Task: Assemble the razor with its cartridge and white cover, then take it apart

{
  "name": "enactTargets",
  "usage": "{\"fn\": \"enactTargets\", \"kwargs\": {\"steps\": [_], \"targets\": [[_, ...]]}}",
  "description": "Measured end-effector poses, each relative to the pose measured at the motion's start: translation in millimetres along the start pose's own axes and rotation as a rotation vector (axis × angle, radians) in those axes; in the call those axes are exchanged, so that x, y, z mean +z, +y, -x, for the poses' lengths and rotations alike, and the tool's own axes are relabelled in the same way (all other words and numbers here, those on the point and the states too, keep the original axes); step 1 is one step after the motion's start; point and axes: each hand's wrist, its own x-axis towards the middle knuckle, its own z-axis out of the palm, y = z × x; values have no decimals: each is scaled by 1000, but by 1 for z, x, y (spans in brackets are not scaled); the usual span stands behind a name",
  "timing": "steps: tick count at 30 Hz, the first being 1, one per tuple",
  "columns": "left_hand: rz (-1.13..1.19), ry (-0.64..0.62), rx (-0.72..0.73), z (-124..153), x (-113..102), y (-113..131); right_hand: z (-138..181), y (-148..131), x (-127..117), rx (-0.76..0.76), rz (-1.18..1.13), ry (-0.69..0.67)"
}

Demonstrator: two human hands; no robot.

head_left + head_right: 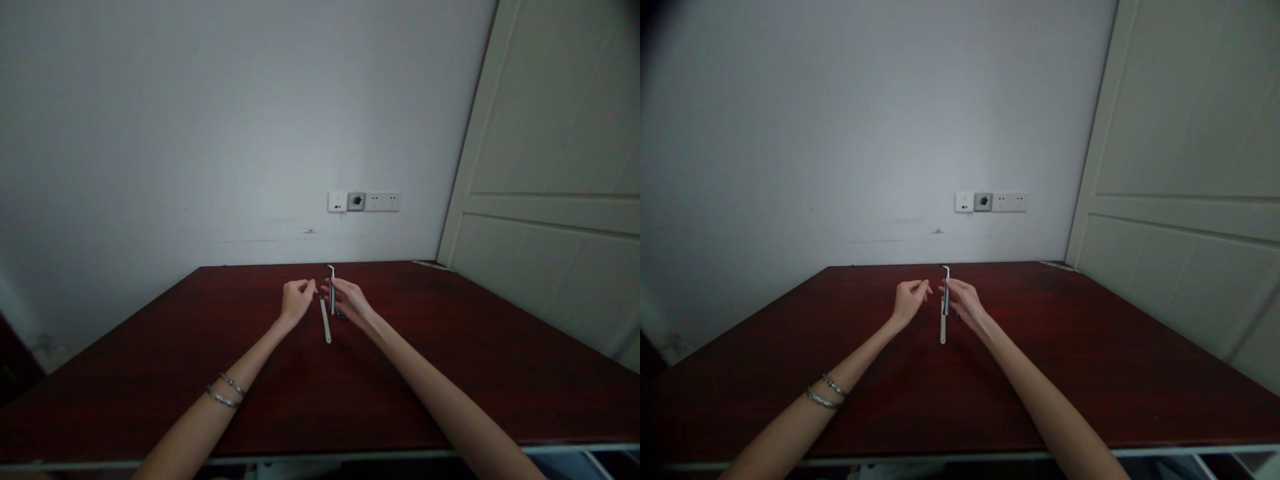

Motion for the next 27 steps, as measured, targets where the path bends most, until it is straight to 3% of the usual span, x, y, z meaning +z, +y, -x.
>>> {"fn": "enactTargets", "kwargs": {"steps": [2,5,9,13,18,21,27], "targets": [[173,59,-77,-7,-4,-3,1,-1,1,14,-21,22],[399,54,-252,-20,-6,-6,4,0,2,46,-8,20],[549,-85,-487,-41,0,-7,7,6,6,73,-3,-20],[704,-262,-621,-59,15,-8,9,16,14,57,-65,-42],[942,-538,-695,-65,36,-10,12,22,18,180,-135,-45],[1075,-555,-725,-63,45,-13,13,22,16,251,-103,-57],[1364,-516,-821,-61,49,-17,12,22,17,230,-18,65]]}}
